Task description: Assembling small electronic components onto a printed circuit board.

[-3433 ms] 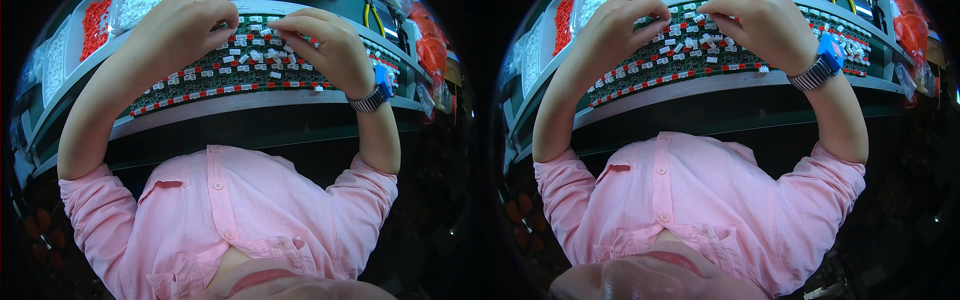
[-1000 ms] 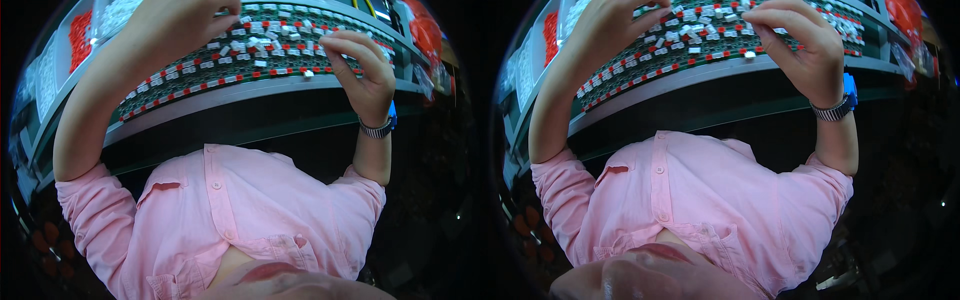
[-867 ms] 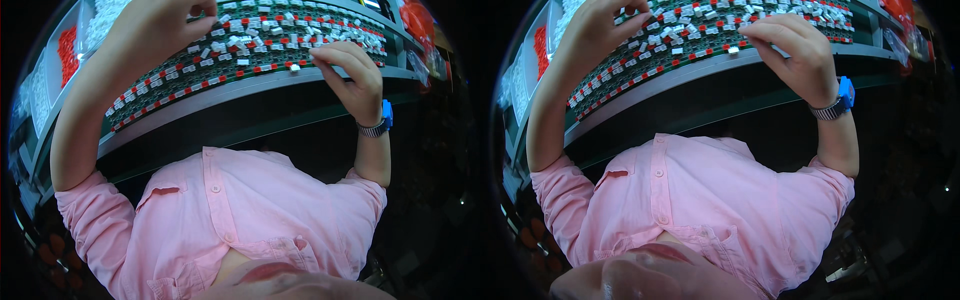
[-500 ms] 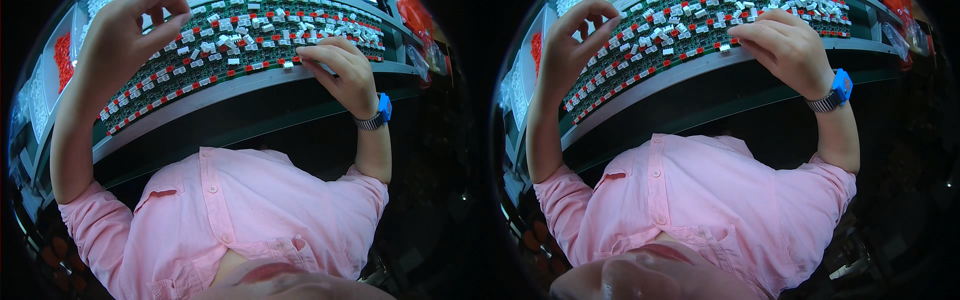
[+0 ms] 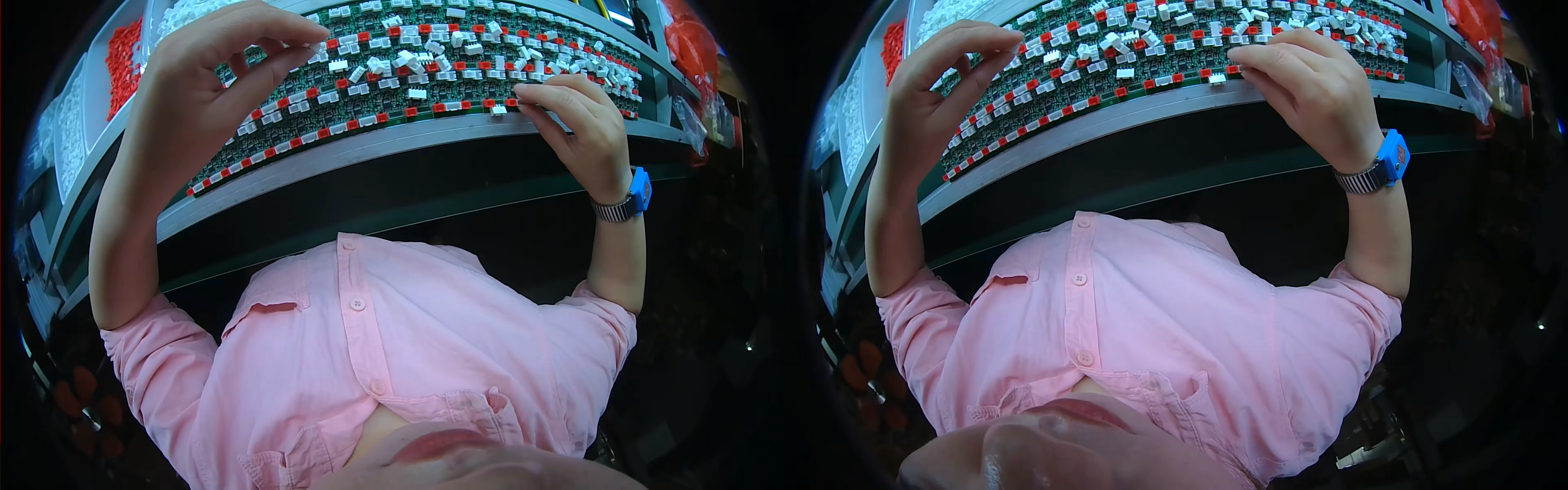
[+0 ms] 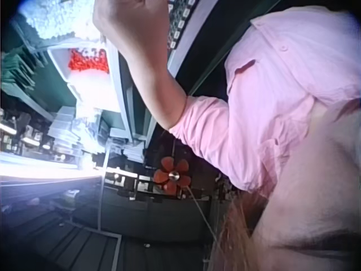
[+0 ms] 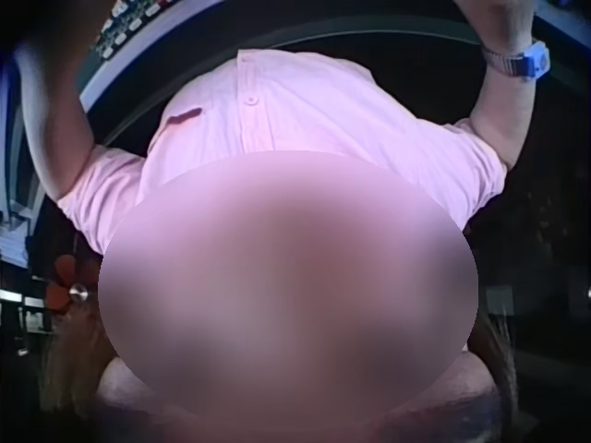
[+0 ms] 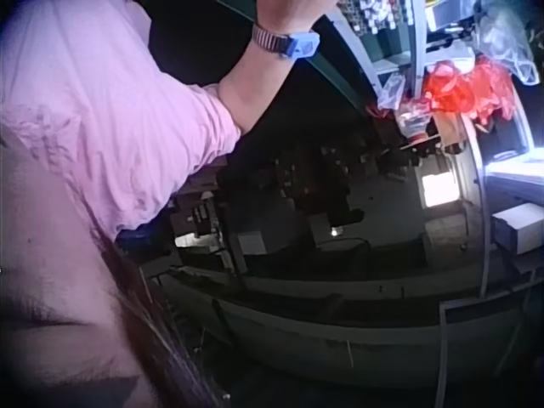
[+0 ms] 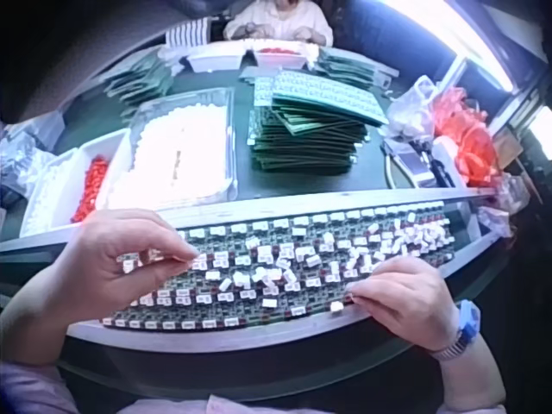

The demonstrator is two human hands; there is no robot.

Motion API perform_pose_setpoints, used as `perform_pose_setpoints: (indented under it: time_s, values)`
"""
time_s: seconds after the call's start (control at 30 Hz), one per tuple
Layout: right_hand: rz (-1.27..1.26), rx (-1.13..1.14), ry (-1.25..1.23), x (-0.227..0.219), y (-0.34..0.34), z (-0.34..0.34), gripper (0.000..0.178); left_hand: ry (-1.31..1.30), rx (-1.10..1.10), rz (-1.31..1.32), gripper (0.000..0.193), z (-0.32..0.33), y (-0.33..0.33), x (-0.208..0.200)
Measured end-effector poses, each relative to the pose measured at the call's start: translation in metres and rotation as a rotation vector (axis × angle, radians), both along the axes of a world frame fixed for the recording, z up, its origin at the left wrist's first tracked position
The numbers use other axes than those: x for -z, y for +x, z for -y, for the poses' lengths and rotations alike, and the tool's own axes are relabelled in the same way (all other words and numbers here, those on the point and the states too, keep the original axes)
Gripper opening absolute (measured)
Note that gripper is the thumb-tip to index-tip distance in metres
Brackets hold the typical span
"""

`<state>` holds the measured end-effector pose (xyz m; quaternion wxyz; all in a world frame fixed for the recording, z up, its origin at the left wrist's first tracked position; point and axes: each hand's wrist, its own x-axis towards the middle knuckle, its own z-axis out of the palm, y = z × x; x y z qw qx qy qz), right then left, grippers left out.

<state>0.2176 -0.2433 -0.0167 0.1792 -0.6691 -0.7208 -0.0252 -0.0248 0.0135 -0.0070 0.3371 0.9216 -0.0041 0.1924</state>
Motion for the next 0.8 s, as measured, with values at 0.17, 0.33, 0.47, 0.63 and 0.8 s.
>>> perform_pose_setpoints:
  time_s: [0.17, 0.33, 0.47, 0.63, 0.8]
  values:
    - [0.054, -0.127, 0.010, -0.016, -0.001, -0.011, 0.017, -0.011, -0.020, -0.073, 0.017, 0.002, -0.009, -0.002]
    - [0.101, -0.198, 0.020, -0.014, -0.041, -0.076, 0.018, 0.036, 0.015, -0.037, 0.018, 0.001, -0.010, -0.001]
    - [0.201, -0.501, 0.106, 0.005, -0.051, -0.135, 0.005, -0.053, 0.004, -0.012, 0.021, 0.007, -0.015, -0.003]
    - [0.271, -0.362, -0.084, 0.006, -0.068, -0.141, 0.004, -0.036, -0.058, 0.006, 0.023, 0.021, -0.021, -0.003]
    - [-0.142, -0.260, -0.233, -0.001, -0.068, -0.133, 0.003, 0.097, 0.026, -0.116, 0.020, 0.012, -0.015, -0.003]
